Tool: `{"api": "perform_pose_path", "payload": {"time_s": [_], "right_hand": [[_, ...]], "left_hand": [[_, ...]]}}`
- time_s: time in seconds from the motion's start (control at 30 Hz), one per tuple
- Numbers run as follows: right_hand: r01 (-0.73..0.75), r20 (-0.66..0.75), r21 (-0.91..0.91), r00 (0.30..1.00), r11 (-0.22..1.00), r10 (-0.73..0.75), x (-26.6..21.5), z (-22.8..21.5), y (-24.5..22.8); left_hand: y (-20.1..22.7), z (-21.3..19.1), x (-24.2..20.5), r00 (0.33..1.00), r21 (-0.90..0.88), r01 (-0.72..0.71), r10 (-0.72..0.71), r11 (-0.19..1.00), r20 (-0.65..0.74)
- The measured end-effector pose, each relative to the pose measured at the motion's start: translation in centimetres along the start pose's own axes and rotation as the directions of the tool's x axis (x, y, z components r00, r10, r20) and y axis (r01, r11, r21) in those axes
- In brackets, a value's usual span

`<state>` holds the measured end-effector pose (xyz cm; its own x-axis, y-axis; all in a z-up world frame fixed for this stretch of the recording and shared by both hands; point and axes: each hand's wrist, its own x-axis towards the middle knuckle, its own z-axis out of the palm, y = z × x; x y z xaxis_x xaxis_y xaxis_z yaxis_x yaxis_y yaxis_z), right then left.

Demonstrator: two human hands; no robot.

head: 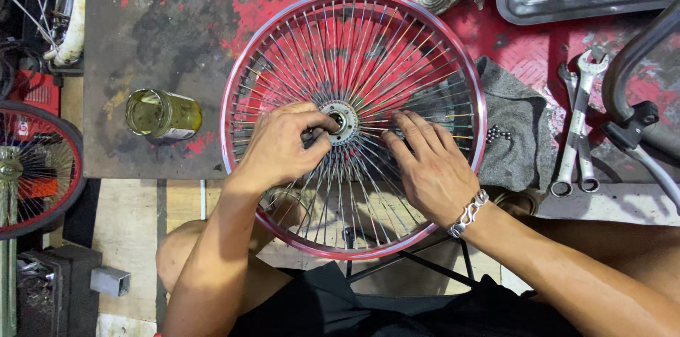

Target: The person applies grease from a jar into the center hub of a bicycle wheel using their finger and then manually places small metal ball bearings into the hub.

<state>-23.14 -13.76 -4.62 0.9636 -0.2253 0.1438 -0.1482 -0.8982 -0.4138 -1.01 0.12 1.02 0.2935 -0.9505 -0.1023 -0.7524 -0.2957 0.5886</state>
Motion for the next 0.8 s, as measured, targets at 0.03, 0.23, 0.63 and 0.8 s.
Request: {"api": "perform_pose_path", "payload": {"time_s": [0.03,0.23,0.63,0.8], "right_hand": [[0.0,0.004,0.001,1.0,1.0,0.0,0.0,0.0,0.0],[0.001,-0.003,-0.017,1.0,1.0,-0.001,0.1,0.0,0.0],[0.001,-0.004,-0.003,1.0,1.0,-0.001,0.1,0.1,0.1],[-0.003,-0.001,-0.001,1.0,1.0,0.003,0.0,0.1,0.1]], "left_hand": [[0.0,-0.1,-0.1,0.999,-0.076,0.051,-0.05,0.996,0.017],[-0.5,-0.2,-0.4,0.957,-0.279,0.29,-0.287,0.916,0.053],[-0.6,0.3,-0.2,0.993,0.001,0.11,-0.11,0.994,-0.04],[-0.1,0.1,-0.2,0.998,0.15,-0.043,0.048,0.988,-0.032]]}}
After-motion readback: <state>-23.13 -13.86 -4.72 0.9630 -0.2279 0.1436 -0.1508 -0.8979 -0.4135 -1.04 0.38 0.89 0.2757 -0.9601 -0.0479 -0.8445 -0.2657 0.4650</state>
